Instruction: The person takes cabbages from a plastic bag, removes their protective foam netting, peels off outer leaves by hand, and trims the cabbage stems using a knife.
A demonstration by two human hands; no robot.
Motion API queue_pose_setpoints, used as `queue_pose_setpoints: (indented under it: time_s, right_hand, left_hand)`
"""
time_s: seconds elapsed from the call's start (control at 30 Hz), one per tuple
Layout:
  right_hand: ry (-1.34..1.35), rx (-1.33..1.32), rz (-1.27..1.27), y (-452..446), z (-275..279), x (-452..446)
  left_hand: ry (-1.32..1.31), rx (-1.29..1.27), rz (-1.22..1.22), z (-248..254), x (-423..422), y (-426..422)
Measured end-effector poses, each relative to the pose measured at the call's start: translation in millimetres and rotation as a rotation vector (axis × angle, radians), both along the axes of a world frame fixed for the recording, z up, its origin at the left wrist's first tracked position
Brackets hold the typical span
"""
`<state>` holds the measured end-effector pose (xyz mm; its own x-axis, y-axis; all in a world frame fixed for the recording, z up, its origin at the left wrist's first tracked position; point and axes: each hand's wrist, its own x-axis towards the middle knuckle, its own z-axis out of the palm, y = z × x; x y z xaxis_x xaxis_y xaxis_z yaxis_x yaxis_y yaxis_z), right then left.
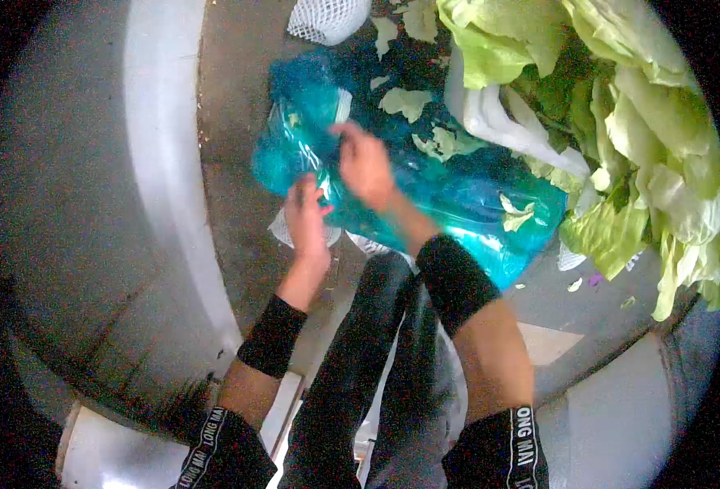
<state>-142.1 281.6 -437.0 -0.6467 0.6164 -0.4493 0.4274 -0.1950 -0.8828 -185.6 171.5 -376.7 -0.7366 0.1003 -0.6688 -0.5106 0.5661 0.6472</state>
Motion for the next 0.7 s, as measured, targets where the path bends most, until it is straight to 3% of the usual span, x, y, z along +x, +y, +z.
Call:
queue_pose_setpoints:
  time_s: [0.03, 0.13, 0.23, 0.3, 0.33, 0.37, 0.43, 0.47, 0.57, 0.7]
  right_hand:
    - [0.228, 0.131, -0.044, -31, -1, -7]
    - [0.237, -0.123, 0.184, -42, 34, -15]
    - [0.364, 0.121, 0.068, -25, 3, -31]
    - [0.151, -0.063, -0.169, -8, -16, -35]
    - [0.007, -0.348, -0.445, -5, -35, -39]
    - [-0.124, -0.218, -0.478, -6, -64, -35]
    - [-0.292, -0.238, -0.247, 1, -69, -30]
    - [-0.382, -0.262, -0.119, 7, -39, -33]
    - [-0.531, -0.288, -0.001, -10, -100, -63]
    - [-0.654, -0.415, -0.165, -25, -96, -120]
  left_hand:
    - [-0.019, -0.027, 0.016, 3, -10, -4]
    - [-0.095, 0.004, 0.033, 5, -31, -12]
    - [-0.094, 0.035, -0.022, 7, -42, -9]
    - [-0.030, 0.027, -0.116, -5, -53, -17]
    - [0.003, 0.023, -0.164, -10, -58, -20]
    - [0.049, 0.020, -0.120, -12, -59, -21]
    - [0.296, 0.011, -0.216, -29, -52, -44]
    - [0.421, 0.004, -0.265, -32, -46, -56]
    - [0.488, -0.033, -0.278, 1, -29, -39]
    - [0.584, -0.061, -0.340, 9, -32, -49]
